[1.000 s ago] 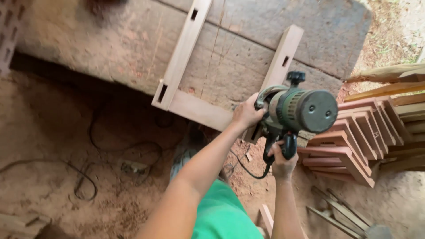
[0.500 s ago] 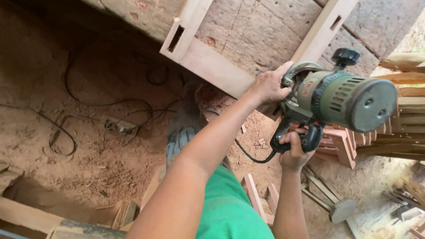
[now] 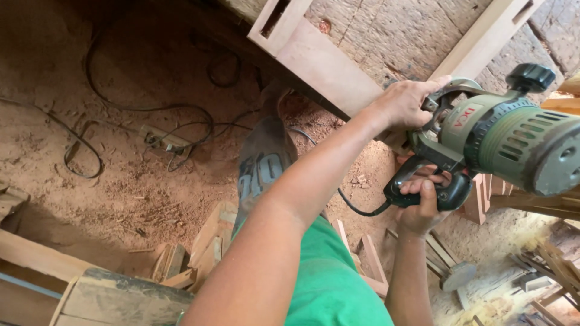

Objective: Use a wood router to shape and route the edges of wooden frame components.

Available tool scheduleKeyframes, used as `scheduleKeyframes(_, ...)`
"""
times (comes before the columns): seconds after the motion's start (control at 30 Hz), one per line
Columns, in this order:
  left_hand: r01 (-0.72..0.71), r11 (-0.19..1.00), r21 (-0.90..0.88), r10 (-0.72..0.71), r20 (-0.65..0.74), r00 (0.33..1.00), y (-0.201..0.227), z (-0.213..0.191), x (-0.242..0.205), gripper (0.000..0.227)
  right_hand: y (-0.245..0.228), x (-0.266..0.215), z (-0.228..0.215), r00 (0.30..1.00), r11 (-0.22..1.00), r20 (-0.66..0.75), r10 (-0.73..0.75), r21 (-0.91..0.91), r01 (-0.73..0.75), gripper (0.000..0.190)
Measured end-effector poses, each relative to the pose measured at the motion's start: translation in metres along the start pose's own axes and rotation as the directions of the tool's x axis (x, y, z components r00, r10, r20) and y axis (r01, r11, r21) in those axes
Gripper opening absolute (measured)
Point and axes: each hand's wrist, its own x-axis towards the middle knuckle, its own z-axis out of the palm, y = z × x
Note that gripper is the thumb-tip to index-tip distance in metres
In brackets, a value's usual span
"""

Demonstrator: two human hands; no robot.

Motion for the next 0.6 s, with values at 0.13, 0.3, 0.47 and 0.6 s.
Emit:
scheduleKeyframes(0.13, 0.002, 1.0, -0.013, -0.002, 0.01, 1.0, 0.006, -0.005, -0.003, 0.069, 0.002, -0.006, -0.003, 1.0, 1.0, -0.008, 0.018, -0.012, -0.018, 0.018)
scheduleKeyframes(0.3, -0.024, 0.999, -0.042, 0.026, 0.03, 0.999, -0.001, 0.0, 0.002, 0.07, -0.004, -0.012, 0.005, 0.997, 0.997, 0.002, 0.079, -0.004, -0.079, 0.018)
scheduleKeyframes(0.47, -0.037, 0.999, -0.034, 0.038, 0.031, 0.999, -0.005, 0.006, 0.006, 0.069, 0.001, -0.016, 0.002, 0.995, 0.995, -0.014, 0.104, 0.007, -0.104, 0.017)
scheduleKeyframes(0.6, -0.033, 0.999, -0.041, 0.034, 0.026, 0.999, 0.002, 0.0, -0.001, 0.07, 0.008, -0.015, -0.009, 0.996, 0.996, 0.009, 0.092, 0.016, -0.093, 0.019)
